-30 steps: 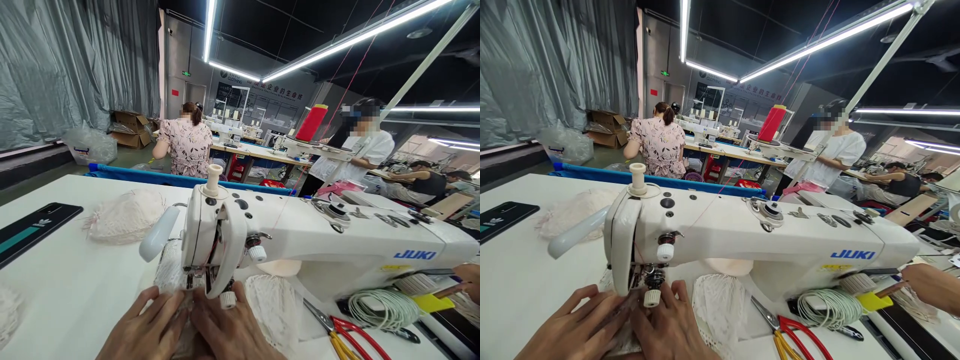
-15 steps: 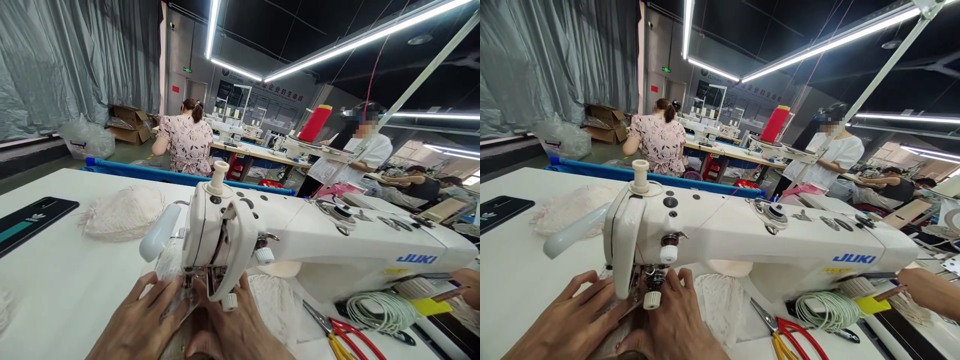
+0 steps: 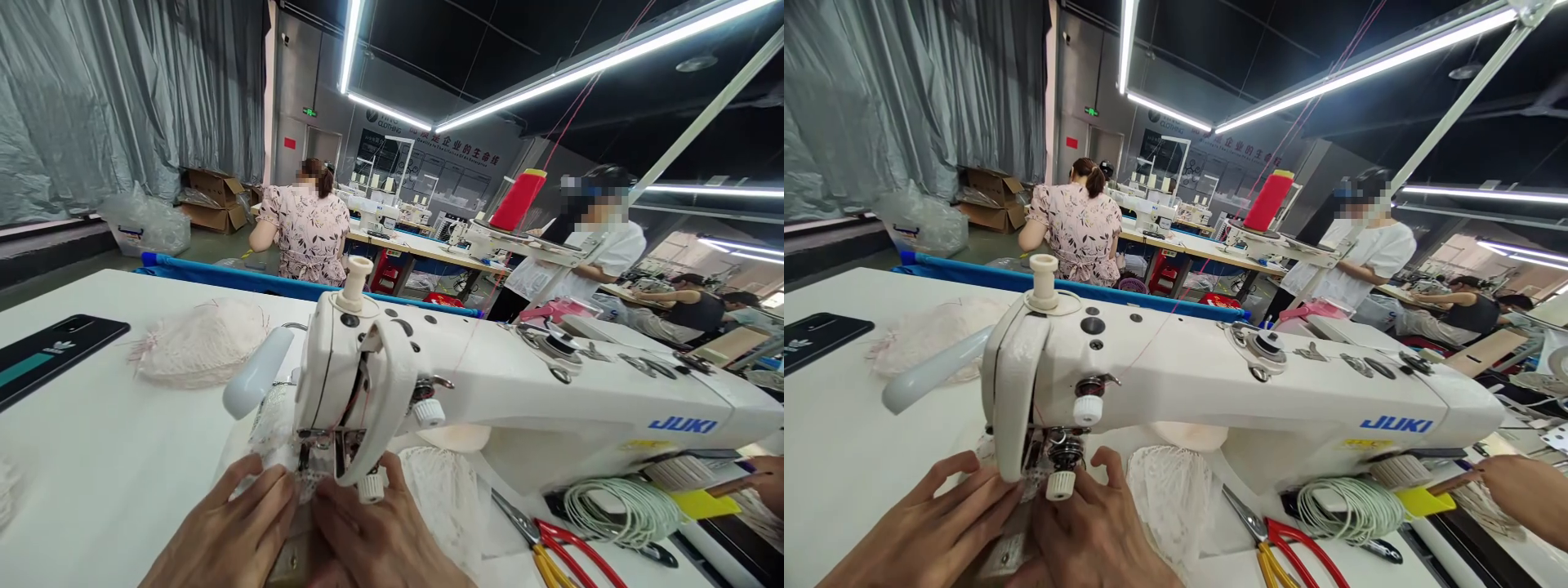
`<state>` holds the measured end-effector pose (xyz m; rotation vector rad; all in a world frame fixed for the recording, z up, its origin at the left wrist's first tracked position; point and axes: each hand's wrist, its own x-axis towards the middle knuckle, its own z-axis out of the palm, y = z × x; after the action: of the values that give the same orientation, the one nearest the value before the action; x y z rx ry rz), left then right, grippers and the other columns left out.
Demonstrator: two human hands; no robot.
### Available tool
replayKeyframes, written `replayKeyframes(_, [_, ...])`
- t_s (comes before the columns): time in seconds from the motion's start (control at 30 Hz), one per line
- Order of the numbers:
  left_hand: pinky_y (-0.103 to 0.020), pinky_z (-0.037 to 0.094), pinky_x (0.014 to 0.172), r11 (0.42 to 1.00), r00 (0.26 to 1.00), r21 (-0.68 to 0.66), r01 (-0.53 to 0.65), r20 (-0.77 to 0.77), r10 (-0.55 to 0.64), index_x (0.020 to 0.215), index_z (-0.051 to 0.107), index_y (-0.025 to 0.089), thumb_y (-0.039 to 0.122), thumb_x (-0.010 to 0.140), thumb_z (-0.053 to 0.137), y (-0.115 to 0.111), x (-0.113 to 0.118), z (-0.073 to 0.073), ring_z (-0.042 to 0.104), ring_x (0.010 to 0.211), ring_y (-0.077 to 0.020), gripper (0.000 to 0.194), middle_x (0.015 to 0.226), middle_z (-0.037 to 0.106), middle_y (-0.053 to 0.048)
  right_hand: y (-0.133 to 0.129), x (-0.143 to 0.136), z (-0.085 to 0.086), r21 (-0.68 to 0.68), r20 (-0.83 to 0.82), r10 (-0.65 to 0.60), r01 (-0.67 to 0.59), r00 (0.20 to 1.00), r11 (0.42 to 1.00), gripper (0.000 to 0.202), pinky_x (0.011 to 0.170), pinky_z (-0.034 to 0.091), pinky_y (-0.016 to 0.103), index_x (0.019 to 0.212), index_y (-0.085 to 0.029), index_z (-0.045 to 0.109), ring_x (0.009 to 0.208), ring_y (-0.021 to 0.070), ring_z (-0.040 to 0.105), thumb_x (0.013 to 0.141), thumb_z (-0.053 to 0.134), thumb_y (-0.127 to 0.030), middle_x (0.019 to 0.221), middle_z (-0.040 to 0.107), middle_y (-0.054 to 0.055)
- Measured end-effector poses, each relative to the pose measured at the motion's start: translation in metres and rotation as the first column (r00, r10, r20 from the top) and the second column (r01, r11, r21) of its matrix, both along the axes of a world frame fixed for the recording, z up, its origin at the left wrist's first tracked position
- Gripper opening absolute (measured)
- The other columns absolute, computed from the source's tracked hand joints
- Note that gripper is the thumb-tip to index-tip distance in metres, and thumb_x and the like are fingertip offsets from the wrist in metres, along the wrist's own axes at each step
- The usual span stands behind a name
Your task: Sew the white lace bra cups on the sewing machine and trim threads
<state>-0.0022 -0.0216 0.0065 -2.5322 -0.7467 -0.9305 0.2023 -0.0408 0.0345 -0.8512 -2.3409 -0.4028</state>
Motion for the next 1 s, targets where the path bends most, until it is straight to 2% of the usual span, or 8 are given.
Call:
replayKeyframes(0.07, [-0.036,0.028,0.098,0.999,0.999,0.027,-0.026,-0.022,0.027,0.091,0.069,0.019,0.010,0.097,0.026,-0.005,0.002,0.002,0.056,0.088,-0.0165,0.044,0.087,0.071,-0.004,-0.001,-0.001,0.006,0.031,-0.042,0.004,-0.003,0.999,1.000,0.060,0.077,0.030,0.037,0.082,-0.015,0.062,0.056,0.0129,0.051,0.100,0.020,-0.054,0.069,0.067,0.004])
replayKeyframes(0.2, [-0.035,0.030,0.094,0.995,0.998,0.069,-0.069,0.004,0.069,0.081,0.071,0.020,0.005,0.095,0.026,-0.013,0.005,0.014,0.054,0.085,-0.0177,0.050,0.082,0.072,-0.004,-0.002,-0.003,0.013,0.066,-0.072,-0.003,0.008,0.997,0.998,0.055,0.072,0.029,0.035,0.079,-0.014,0.060,0.057,0.0128,0.052,0.102,0.023,-0.048,0.066,0.067,0.004])
replayKeyframes(0.37, [-0.033,0.031,0.094,0.993,0.996,0.073,-0.088,0.019,0.087,0.079,0.072,0.022,0.004,0.094,0.026,-0.015,0.007,0.022,0.054,0.084,-0.0168,0.051,0.081,0.071,-0.002,-0.003,-0.002,0.008,-0.017,0.001,-0.032,0.032,0.999,0.999,0.042,0.074,0.030,0.036,0.080,-0.015,0.059,0.065,0.0147,0.057,0.100,0.035,-0.044,0.068,0.066,0.003])
replayKeyframes(0.53, [-0.035,0.031,0.098,0.993,0.995,0.049,-0.104,-0.003,0.104,0.086,0.072,0.020,0.011,0.096,0.031,-0.014,0.004,0.013,0.056,0.090,-0.0180,0.042,0.087,0.071,-0.003,-0.003,-0.001,0.006,-0.020,-0.005,-0.030,0.030,1.000,0.999,0.036,0.077,0.030,0.037,0.085,-0.015,0.060,0.068,0.0162,0.058,0.097,0.043,-0.045,0.067,0.066,0.002])
replayKeyframes(0.67, [-0.036,0.026,0.103,0.995,0.995,0.047,-0.084,-0.057,0.086,0.094,0.071,0.019,0.015,0.097,0.030,-0.008,-0.001,0.002,0.055,0.097,-0.0185,0.041,0.098,0.070,-0.005,0.002,-0.001,0.003,0.018,-0.050,-0.046,0.047,0.998,0.999,0.039,0.080,0.031,0.039,0.094,-0.015,0.061,0.066,0.0164,0.059,0.097,0.040,-0.048,0.077,0.069,0.005])
replayKeyframes(0.8, [-0.037,0.025,0.104,0.998,0.999,0.014,-0.053,-0.008,0.053,0.097,0.069,0.018,0.019,0.097,0.031,-0.002,-0.005,0.001,0.056,0.100,-0.0188,0.039,0.097,0.070,-0.006,0.006,0.000,-0.003,0.041,-0.116,-0.046,0.051,0.992,0.998,0.046,0.088,0.030,0.042,0.102,-0.016,0.061,0.072,0.0186,0.060,0.097,0.036,-0.054,0.075,0.069,0.004])
replayKeyframes(0.9, [-0.038,0.025,0.104,0.999,0.999,0.012,-0.030,-0.024,0.031,0.099,0.067,0.018,0.015,0.095,0.034,0.004,-0.006,0.002,0.056,0.101,-0.0190,0.034,0.098,0.069,-0.006,0.006,0.001,-0.002,0.023,-0.133,-0.032,0.035,0.991,0.999,0.047,0.093,0.026,0.043,0.105,-0.017,0.061,0.077,0.0186,0.061,0.096,0.035,-0.055,0.078,0.069,0.003])
replayKeyframes(1.0, [-0.039,0.027,0.104,0.998,0.997,0.001,-0.059,-0.054,0.059,0.099,0.066,0.019,0.008,0.092,0.038,0.014,-0.005,0.002,0.057,0.103,-0.0182,0.031,0.101,0.068,-0.004,0.005,0.003,0.001,-0.055,-0.075,-0.089,0.085,0.993,0.995,0.041,0.095,0.025,0.044,0.107,-0.018,0.060,0.084,0.0193,0.060,0.096,0.040,-0.052,0.085,0.070,0.004])
